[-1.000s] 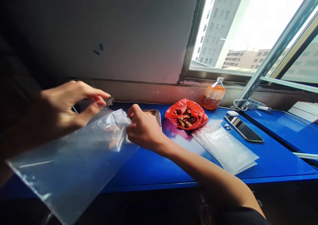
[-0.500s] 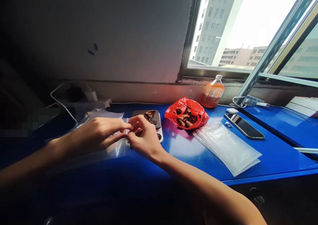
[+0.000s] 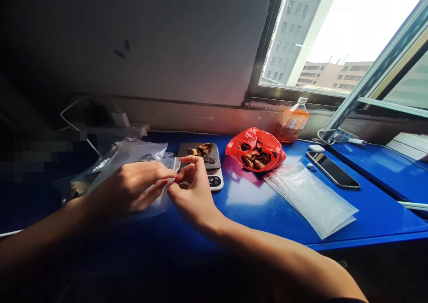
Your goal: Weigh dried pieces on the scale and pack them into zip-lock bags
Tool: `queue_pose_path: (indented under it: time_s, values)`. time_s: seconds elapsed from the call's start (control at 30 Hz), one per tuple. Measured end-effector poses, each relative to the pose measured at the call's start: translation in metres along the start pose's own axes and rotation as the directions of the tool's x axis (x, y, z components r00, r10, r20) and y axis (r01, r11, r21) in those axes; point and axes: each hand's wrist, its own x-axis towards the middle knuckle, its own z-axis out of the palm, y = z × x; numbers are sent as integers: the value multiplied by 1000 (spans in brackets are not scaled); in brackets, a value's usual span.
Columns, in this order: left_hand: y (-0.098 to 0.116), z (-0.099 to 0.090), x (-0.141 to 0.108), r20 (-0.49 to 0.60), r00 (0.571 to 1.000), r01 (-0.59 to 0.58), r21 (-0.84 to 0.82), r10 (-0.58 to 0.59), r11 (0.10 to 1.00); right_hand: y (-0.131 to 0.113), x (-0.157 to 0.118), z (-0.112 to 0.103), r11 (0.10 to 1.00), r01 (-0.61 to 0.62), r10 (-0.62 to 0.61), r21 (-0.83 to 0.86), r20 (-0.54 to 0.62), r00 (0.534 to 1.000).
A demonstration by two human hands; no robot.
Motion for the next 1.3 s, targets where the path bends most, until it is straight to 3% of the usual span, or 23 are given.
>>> queue_pose_path:
  time_s: [0.23,0.43,0.57,0.67,0.8,0.87,0.93,1.07,1.17,1.3]
  values:
    - [-9,-7,-1,103,995,1,-20,1,1000,-1,3,-3,993,-14,19,-113,38,999]
    - [-6,-2,1,88,991,-114,136,103,984,-5,1,-3,962,-9,23,-274,50,998]
    - [-4,-6,0,69,995,-87,175,76,981,-6,7,-12,931,-1,4,-365,7,1000]
    - [-2,-10,-1,68,997,-45,166,34,985,-8,11,-19,823,58,-19,-565,75,997]
    - [0,-12,-2,67,996,-73,153,63,986,-11,8,-20,515,290,-150,-807,248,957]
    - [0,-13,-2,56,995,-92,137,85,986,-13,5,-19,442,394,-195,-806,342,919]
    - [-1,-15,-2,54,995,-94,98,89,991,-16,3,-19,437,451,-182,-778,415,892]
    - [-1,-19,-3,30,996,-81,23,80,996,-22,3,-24,419,488,-94,-766,498,862]
    - [1,-20,-4,-6,1000,7,17,-7,1000,-22,4,-27,423,507,-112,-751,512,851]
    - [-1,-20,-6,127,987,94,27,-97,995,-22,5,-26,414,577,-254,-704,519,816]
